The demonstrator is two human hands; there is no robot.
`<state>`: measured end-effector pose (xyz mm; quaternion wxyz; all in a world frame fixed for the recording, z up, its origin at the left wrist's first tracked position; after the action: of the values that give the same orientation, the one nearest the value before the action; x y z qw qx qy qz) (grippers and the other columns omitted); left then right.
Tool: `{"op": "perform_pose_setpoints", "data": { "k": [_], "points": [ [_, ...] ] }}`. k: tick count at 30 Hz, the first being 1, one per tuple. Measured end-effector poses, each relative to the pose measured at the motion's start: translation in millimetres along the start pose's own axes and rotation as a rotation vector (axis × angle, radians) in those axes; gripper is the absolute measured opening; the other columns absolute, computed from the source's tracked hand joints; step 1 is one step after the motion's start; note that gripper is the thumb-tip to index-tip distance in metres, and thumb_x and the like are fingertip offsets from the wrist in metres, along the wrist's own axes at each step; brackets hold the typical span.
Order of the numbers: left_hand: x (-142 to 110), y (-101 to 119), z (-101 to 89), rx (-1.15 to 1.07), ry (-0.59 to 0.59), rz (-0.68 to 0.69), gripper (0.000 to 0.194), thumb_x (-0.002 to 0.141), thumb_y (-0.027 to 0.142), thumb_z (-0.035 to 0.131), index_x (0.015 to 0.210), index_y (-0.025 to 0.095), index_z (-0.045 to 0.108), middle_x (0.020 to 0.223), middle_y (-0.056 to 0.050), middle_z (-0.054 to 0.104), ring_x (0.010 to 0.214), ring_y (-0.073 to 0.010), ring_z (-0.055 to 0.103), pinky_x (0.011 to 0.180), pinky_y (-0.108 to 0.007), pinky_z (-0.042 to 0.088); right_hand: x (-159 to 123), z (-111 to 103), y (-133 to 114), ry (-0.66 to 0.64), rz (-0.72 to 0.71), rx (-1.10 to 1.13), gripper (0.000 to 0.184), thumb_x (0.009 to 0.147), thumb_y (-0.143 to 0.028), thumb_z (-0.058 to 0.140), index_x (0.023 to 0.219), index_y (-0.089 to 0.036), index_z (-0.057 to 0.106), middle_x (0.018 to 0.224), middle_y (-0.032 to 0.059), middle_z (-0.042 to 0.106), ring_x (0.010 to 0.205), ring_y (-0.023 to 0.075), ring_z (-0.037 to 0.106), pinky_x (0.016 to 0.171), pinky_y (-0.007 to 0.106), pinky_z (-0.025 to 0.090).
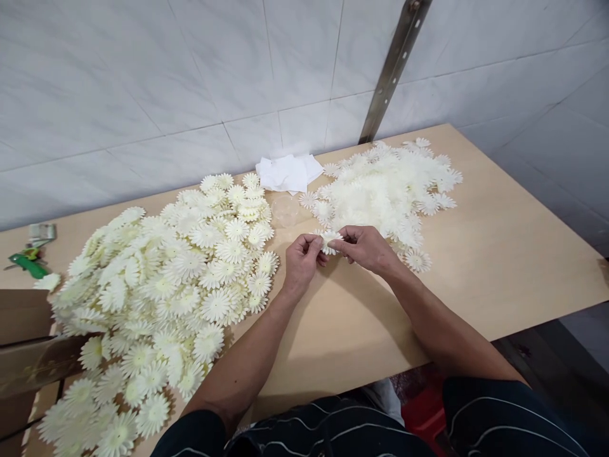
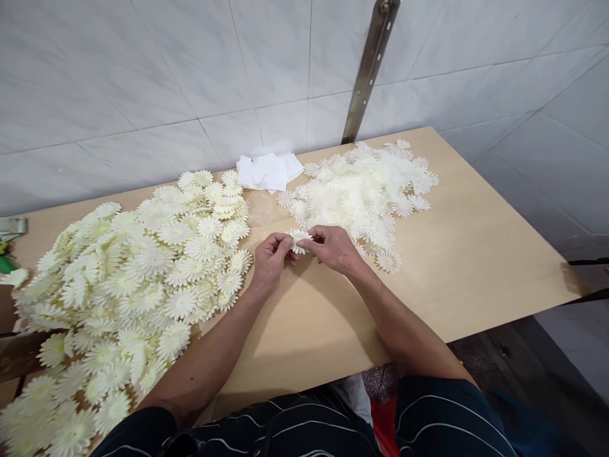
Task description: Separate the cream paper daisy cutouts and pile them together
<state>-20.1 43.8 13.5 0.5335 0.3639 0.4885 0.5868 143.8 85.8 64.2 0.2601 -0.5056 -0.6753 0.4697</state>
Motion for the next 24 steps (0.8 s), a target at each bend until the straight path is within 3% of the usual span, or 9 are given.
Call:
{"op": "perform_pose_setpoints", "data": {
  "k": [6, 12, 16, 24],
  "points": [
    [-2.4, 2.7, 2.8, -0.021, -0.038, 0.013, 0.062, 0.079, 0.077, 0.086, 0.092, 0.019, 0.072, 0.060, 0.000, 0.070, 0.052, -0.0149, 0.067, 0.051, -0.025, 0.053, -2.3, 0.9, 1.0, -0.011, -0.038, -0.089, 0.051, 0.095, -0.063, 0.067, 0.063, -0.024, 0.057, 0.058, 0.0011, 0.062, 0.056, 0.0182, 0.061, 0.059, 0.031, 0.047],
    [0.0, 2.4, 1.2, 0.013, -0.035, 0.016, 0.061, 0.076, 0.075, 0.090, 0.089, 0.018, 0.073, 0.062, 0.000, 0.069, 0.053, -0.0143, 0.065, 0.051, -0.025, 0.053, -2.1, 3.0, 1.5, -0.020, -0.040, -0.068, 0.037, 0.094, -0.049, 0.067, 0.068, -0.024, 0.060, 0.061, 0.0003, 0.064, 0.057, 0.0185, 0.065, 0.062, 0.032, 0.050],
    [1.6, 1.4, -0.7, 0.002, -0.004, 0.015, 0.058, 0.078, 0.074, 0.089, 0.086, 0.019, 0.072, 0.062, 0.000, 0.069, 0.052, -0.0138, 0.063, 0.050, -0.026, 0.052, 0.1, 3.9, 6.7, -0.016, 0.024, 0.077, 0.035, 0.087, -0.056, 0.076, 0.079, -0.023, 0.070, 0.063, -0.0009, 0.066, 0.053, 0.0172, 0.062, 0.056, 0.030, 0.051],
    [2.0, 0.4, -0.5, 0.007, 0.048, 0.035, 0.059, 0.079, 0.076, 0.087, 0.080, 0.019, 0.071, 0.058, 0.001, 0.066, 0.049, -0.0121, 0.059, 0.049, -0.024, 0.050, 0.0, -9.4, 7.6, 0.124, 0.054, 0.051, 0.061, 0.084, -0.080, 0.077, 0.068, -0.023, 0.063, 0.057, 0.0016, 0.065, 0.049, 0.0155, 0.059, 0.049, 0.028, 0.044]
  ]
}}
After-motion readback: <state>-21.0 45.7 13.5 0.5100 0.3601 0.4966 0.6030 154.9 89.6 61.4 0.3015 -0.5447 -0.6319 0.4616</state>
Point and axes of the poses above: each hand's wrist, its own x-axis towards the middle knuckle, its own z-axis out of the palm, y = z × x, the point moved 4 cm from there along x, towards the middle knuckle
